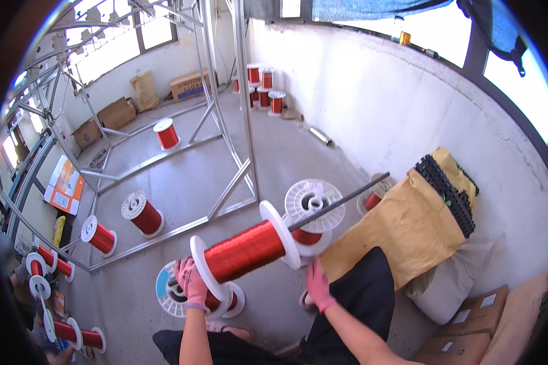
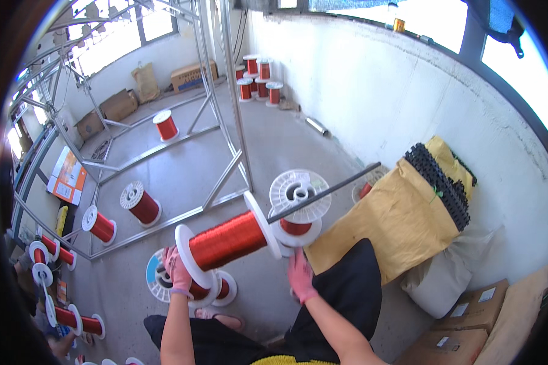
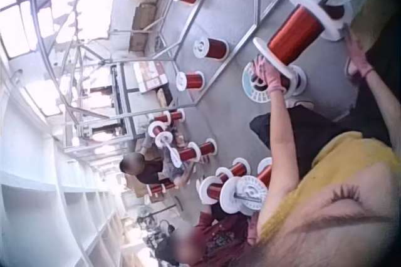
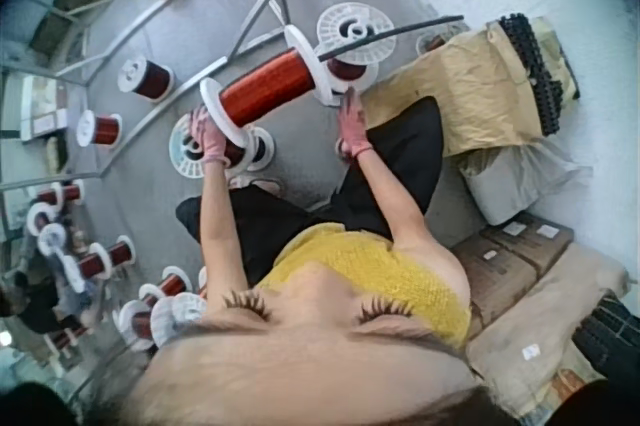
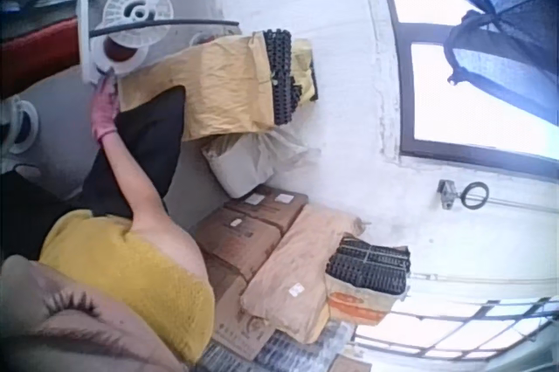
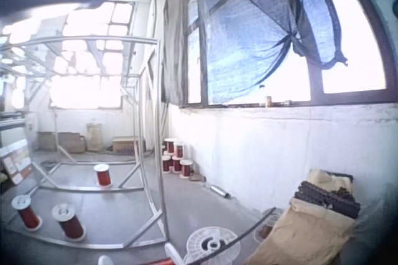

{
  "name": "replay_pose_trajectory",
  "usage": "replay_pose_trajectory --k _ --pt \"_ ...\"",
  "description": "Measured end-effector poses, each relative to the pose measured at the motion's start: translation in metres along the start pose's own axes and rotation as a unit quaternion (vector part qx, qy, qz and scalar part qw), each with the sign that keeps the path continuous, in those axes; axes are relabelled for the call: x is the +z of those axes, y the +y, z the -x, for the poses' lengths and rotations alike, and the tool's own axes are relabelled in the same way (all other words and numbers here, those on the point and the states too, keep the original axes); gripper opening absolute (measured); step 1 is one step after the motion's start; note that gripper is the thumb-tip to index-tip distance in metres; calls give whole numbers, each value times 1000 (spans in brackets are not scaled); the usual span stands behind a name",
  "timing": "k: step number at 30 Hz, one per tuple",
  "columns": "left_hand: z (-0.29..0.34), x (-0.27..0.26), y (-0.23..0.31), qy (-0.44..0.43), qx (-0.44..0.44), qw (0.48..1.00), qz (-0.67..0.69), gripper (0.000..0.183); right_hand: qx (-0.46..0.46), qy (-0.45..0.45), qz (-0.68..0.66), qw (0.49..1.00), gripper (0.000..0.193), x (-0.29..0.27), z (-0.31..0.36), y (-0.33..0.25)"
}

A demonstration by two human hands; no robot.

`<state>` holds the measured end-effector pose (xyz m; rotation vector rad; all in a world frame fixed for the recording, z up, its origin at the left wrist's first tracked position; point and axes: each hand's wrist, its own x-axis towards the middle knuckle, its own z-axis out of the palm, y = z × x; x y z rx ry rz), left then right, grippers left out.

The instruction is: The person handles spools of red wire by lifting them and sliding them onto a horizontal metal bar of a frame.

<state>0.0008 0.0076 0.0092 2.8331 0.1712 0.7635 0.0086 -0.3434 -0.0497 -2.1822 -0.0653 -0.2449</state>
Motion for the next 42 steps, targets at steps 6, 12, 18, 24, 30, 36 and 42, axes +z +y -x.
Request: replay_pose_trajectory --k 6,12,18,24,30,36,42 --pt "5 12 -3 2 14 999 -30 26 -229 151 -37 961 48 -34 -99 -156" --pt "3 14 2 7 24 999 -36 29 29 -91 120 988 45 8 31 26" --pt "4 1 -8 11 24 998 -55 28 -135 129 -141 972 42 -38 -77 -131" --pt "6 10 -8 39 17 999 -19 27 -146 82 -24 986 45 4 -34 -68" --pt "6 6 -12 34 12 999 -29 25 -129 81 -71 986 41 -16 -36 -65" --pt "4 11 4 34 3 999 8 22 -173 74 53 981 50 -7 -87 -101" --pt "1 15 3 -5 -20 1000 8 21 71 10 8 997 52 -11 -5 15"
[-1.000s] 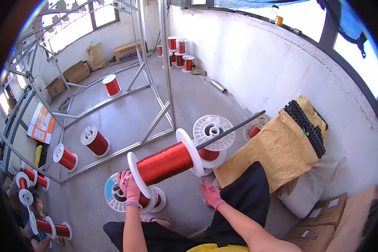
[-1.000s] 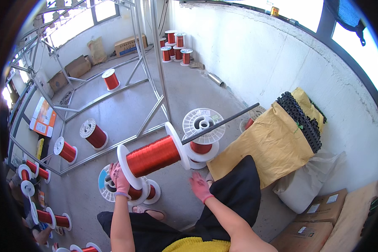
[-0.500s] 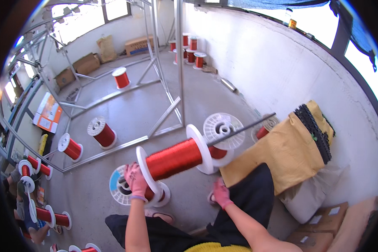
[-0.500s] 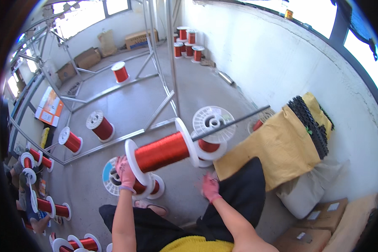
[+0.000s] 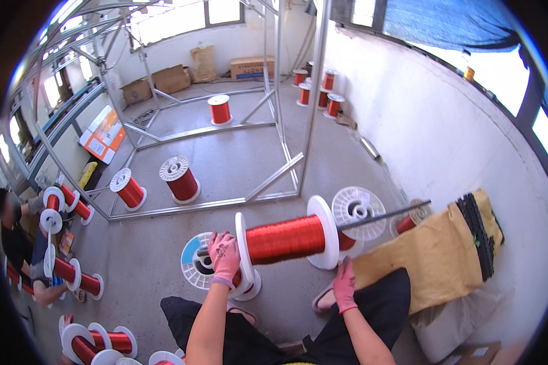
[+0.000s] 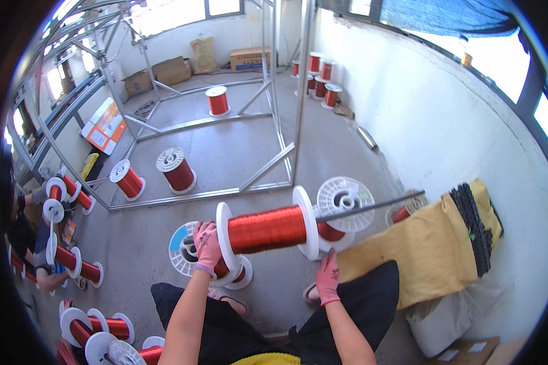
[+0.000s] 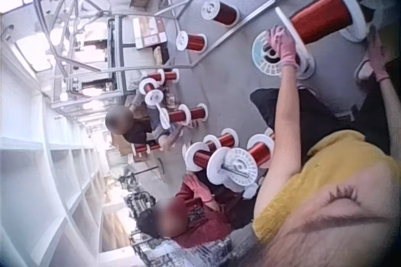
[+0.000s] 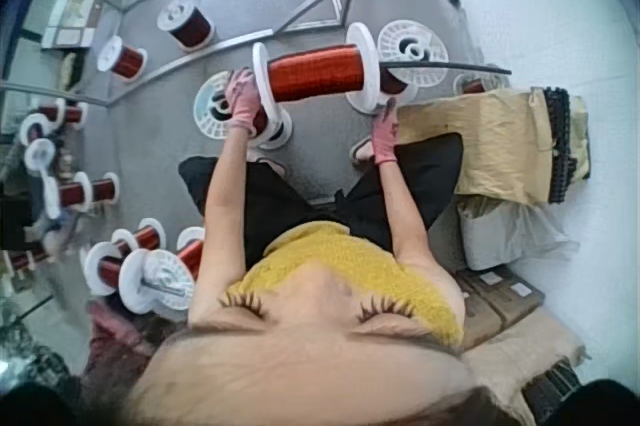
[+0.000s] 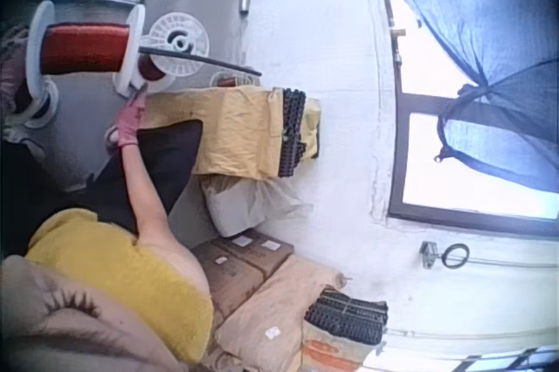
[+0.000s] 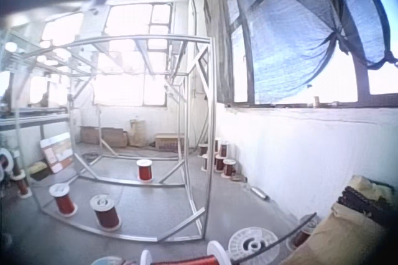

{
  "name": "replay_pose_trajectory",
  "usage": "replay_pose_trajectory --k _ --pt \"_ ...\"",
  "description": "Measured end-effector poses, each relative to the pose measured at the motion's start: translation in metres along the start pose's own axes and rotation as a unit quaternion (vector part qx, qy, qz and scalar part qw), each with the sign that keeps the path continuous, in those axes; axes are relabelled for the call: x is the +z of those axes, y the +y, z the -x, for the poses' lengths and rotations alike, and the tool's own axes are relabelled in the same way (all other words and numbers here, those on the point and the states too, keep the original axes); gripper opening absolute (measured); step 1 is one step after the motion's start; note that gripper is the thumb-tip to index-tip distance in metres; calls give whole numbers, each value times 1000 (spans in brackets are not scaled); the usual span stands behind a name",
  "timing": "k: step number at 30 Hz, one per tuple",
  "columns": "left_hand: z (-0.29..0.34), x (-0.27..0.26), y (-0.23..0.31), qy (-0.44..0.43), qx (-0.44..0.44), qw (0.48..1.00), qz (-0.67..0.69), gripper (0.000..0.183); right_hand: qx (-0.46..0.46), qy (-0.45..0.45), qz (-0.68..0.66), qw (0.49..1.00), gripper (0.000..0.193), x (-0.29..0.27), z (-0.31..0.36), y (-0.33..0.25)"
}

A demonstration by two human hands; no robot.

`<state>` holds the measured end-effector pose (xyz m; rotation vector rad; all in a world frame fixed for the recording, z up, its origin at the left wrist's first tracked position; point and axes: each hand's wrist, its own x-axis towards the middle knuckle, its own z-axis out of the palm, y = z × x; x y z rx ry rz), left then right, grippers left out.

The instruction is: The person handles spools of red wire by lifting them and sliding them onto a horizontal metal bar of a frame.

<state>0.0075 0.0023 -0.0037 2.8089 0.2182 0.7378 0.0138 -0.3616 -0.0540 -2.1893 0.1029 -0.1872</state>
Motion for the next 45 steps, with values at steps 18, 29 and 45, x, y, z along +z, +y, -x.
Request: replay_pose_trajectory --k 18,29,45 --pt "3 -14 0 39 -11 999 6 29 -226 55 -116 966 45 -22 -63 -178" --pt "15 -12 -10 -11 -16 999 -35 21 -145 12 -62 987 46 -11 -24 -95" --pt "3 -17 -3 18 9 1000 -6 21 -273 85 -105 952 48 -23 -50 -175"
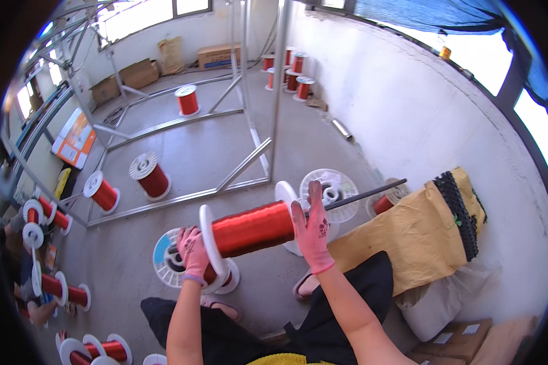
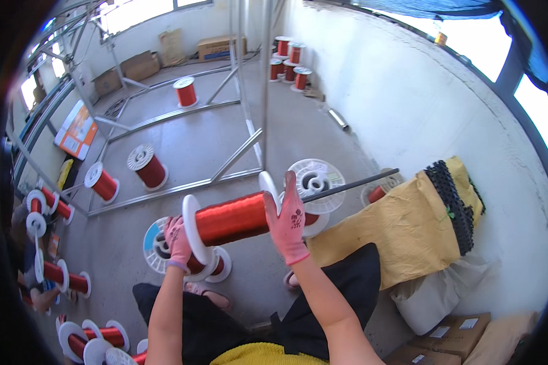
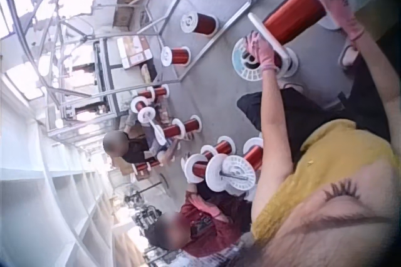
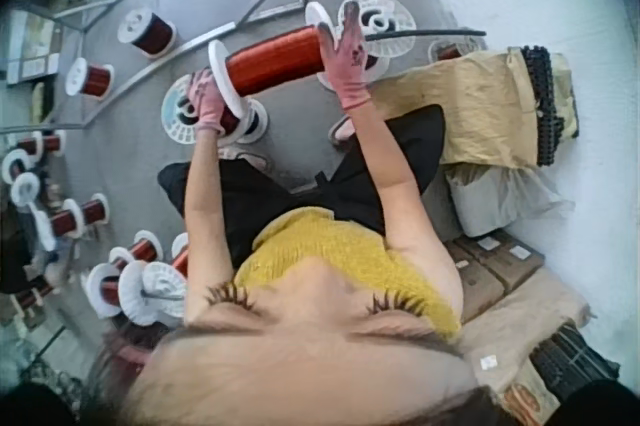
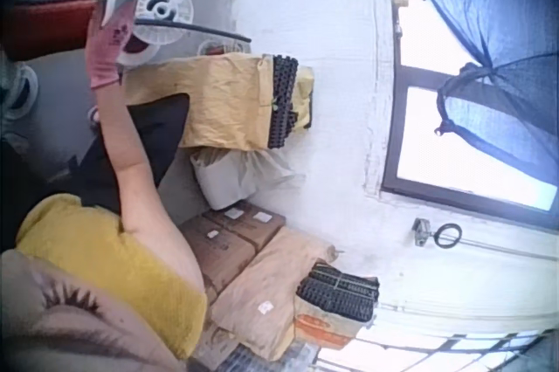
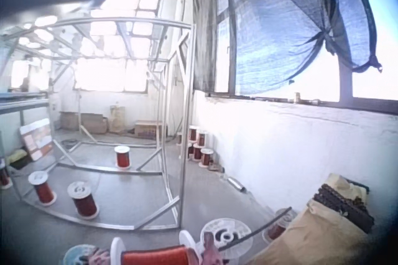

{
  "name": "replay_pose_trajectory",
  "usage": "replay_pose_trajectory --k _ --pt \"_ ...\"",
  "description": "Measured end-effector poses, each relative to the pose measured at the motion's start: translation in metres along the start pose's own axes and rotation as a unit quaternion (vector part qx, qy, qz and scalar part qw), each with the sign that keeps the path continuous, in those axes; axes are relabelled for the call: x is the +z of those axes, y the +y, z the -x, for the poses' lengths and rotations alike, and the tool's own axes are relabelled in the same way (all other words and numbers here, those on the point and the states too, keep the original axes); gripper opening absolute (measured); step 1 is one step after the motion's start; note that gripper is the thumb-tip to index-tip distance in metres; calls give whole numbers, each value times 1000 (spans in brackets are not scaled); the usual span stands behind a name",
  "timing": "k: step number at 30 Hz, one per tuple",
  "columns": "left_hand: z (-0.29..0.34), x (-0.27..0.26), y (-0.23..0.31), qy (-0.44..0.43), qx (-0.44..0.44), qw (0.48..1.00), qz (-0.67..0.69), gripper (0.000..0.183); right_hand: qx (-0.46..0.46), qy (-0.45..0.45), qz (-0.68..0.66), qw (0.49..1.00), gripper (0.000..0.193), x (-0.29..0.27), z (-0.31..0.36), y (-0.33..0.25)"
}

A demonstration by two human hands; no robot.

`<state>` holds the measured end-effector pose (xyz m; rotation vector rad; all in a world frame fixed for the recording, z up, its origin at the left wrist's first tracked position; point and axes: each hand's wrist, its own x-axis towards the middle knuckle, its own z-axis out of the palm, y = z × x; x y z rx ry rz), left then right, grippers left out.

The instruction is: The person handles spools of red wire by lifting them and sliding them onto a horizontal metal bar of a frame.

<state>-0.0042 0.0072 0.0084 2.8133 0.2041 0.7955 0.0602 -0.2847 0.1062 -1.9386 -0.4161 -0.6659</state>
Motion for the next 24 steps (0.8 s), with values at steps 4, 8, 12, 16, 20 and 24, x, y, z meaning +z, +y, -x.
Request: replay_pose_trajectory --k 4,8,12,16,20,24 --pt "-4 11 -5 10 -4 1000 4 20 195 -189 87 959 43 -3 115 83" --pt "5 10 11 -10 -7 1000 29 19 109 -156 295 936 41 -32 170 157" --pt "2 5 -10 21 -13 999 -20 19 43 -34 -11 998 48 -1 -11 -12" --pt "1 2 4 13 -22 1000 3 25 -10 -4 77 997 51 14 51 40" --pt "-2 14 16 24 -4 999 25 30 81 -216 402 886 48 -38 216 185" --pt "9 -2 1 9 -17 1000 -5 26 78 -47 17 996 42 -16 31 25"
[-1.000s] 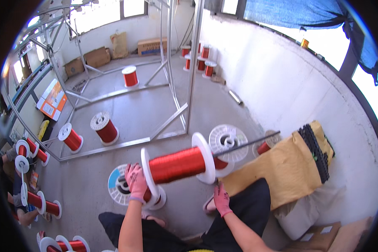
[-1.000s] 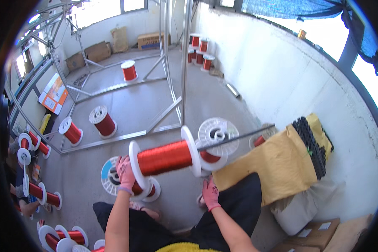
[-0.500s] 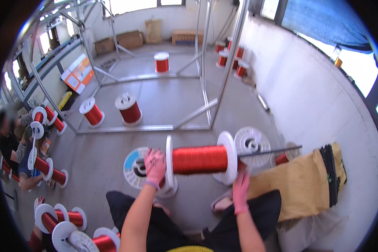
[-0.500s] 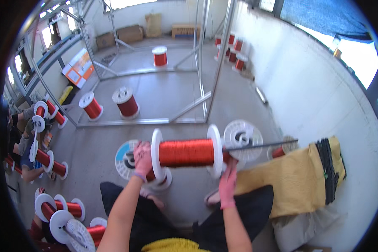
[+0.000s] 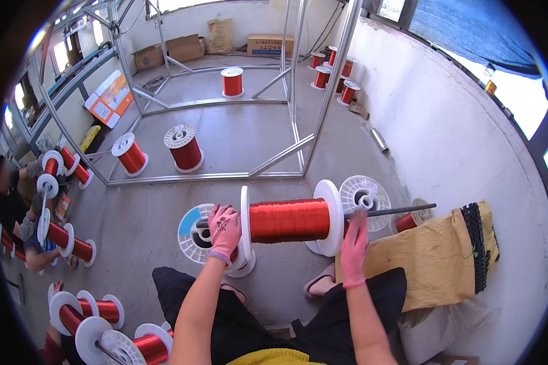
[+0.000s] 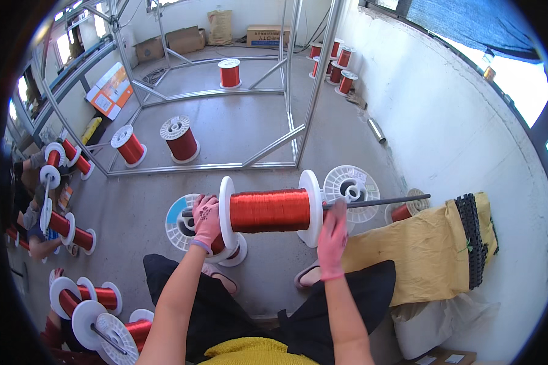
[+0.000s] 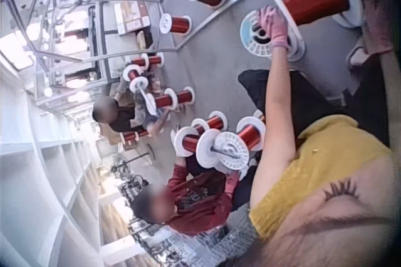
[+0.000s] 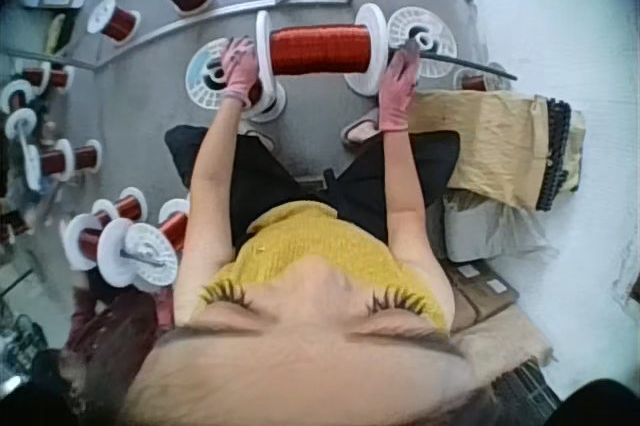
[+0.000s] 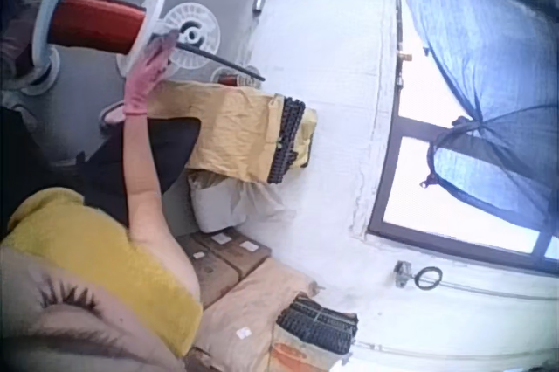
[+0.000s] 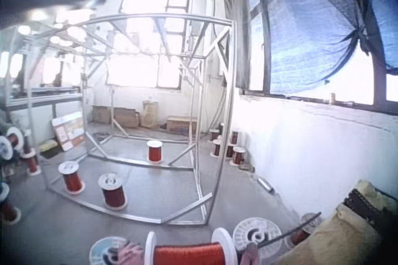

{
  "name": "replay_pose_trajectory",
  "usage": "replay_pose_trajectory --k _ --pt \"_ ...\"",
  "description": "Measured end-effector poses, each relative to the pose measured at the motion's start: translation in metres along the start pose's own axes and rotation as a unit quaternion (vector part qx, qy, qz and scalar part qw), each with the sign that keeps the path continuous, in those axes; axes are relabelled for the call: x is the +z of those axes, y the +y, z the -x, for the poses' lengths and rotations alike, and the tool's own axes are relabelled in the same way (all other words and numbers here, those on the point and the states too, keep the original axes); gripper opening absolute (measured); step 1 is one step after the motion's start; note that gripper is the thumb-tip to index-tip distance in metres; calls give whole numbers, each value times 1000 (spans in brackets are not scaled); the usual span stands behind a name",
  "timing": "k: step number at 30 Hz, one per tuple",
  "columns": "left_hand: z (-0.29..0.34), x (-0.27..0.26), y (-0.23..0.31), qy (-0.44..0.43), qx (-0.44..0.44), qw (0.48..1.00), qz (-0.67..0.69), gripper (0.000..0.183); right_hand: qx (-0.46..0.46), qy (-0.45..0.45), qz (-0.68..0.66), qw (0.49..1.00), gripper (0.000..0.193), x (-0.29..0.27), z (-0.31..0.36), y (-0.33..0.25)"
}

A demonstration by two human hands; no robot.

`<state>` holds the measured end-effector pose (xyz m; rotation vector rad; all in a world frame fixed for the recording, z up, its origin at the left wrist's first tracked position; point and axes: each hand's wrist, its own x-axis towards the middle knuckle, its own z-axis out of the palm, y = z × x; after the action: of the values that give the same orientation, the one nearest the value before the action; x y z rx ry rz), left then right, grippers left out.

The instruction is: The person handles spools of red wire by lifting them and sliding them onto a horizontal metal bar of a frame.

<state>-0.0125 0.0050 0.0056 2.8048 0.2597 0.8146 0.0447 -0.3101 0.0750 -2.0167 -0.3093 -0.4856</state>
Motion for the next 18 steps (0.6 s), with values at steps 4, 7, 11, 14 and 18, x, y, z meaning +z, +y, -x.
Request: replay_pose_trajectory --k 4,7,11,14,18 --pt "-8 9 2 17 -9 1000 16 29 -29 5 49 998 53 29 -30 -11" --pt "-11 8 4 12 -7 1000 19 32 74 -105 158 979 48 29 74 70" --pt "4 14 2 -8 -4 1000 11 31 144 -54 77 985 43 7 116 114" --pt "-7 1 4 -6 3 1000 25 29 -24 29 4 999 42 4 -12 4" --pt "-6 11 4 3 -5 1000 27 31 -9 9 51 999 50 27 -30 -6"
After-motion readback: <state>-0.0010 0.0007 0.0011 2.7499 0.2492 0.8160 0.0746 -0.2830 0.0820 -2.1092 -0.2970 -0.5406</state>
